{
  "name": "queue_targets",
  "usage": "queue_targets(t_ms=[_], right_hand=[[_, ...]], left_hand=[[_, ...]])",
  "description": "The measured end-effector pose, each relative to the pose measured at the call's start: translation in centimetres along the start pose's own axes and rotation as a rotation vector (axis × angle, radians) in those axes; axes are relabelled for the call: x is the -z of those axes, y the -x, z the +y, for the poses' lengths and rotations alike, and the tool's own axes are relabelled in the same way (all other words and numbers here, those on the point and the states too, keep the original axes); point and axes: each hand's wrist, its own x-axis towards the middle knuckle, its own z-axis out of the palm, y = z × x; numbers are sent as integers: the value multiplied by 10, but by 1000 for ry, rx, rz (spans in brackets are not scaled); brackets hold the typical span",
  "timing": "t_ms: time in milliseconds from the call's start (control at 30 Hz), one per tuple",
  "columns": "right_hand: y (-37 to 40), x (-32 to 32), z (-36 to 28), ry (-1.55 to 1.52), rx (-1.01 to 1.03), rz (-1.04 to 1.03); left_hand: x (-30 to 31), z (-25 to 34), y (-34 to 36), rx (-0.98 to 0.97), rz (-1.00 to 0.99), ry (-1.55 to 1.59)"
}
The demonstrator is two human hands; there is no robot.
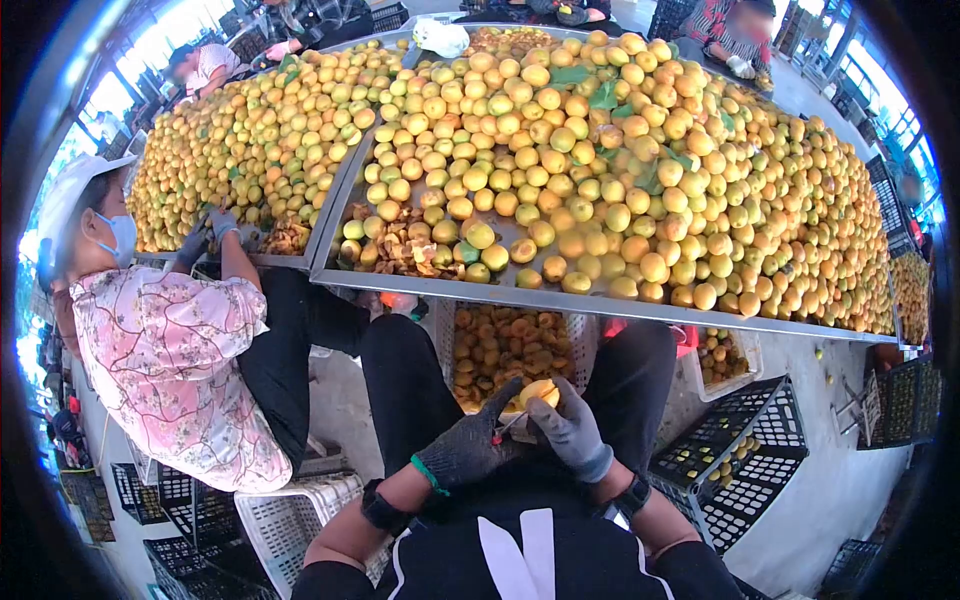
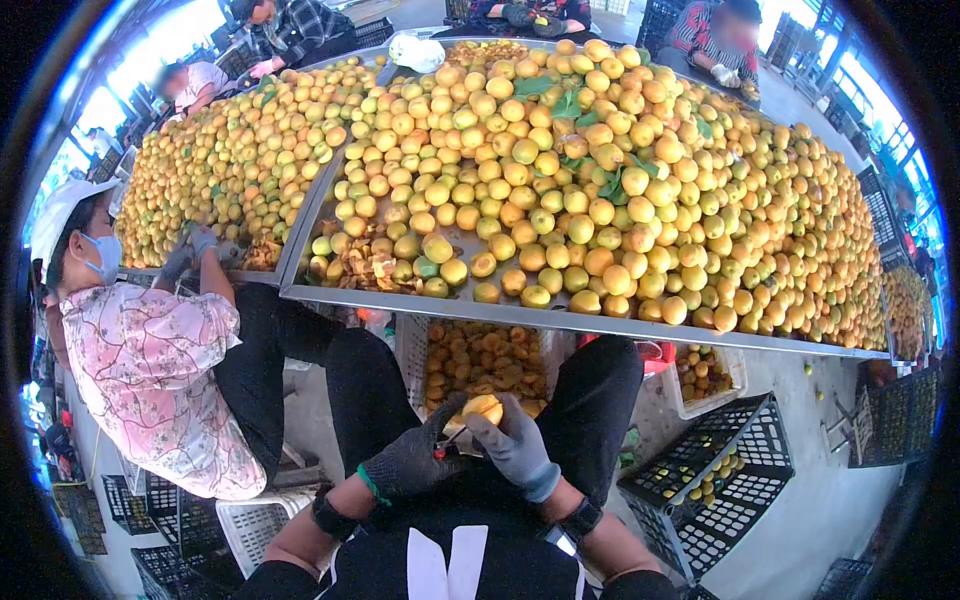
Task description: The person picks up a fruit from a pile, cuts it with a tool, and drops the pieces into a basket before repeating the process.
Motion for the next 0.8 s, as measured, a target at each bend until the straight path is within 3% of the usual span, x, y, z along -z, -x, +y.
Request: queue_targets(t_ms=[33,100,200,300,400,467,567,667,800], right_hand=[[-2,5,12,152,41,-39],[1,-2,16,134,66,-58],[6,-6,9,74,65,-86],[6,-4,9,-46,-116,-132],[5,-6,19,-11,-25,-67],[0,0,26,519,315,-52],[2,-1,14,543,414,-55],[9,1,13,311,229,-115],[7,-4,21,111,192,-21]], left_hand=[[0,1,1,3,0,3],[4,7,-1,80,16,-92],[2,-3,-5,35,8,-138],[-1,-2,-4,31,18,-73],[-3,-16,-7,-25,-16,-9],[-3,-18,-9,-53,-21,6],[-4,-15,-9,-82,-32,18],[0,-15,-9,-102,-18,75],[5,-22,-16,-176,32,24]])
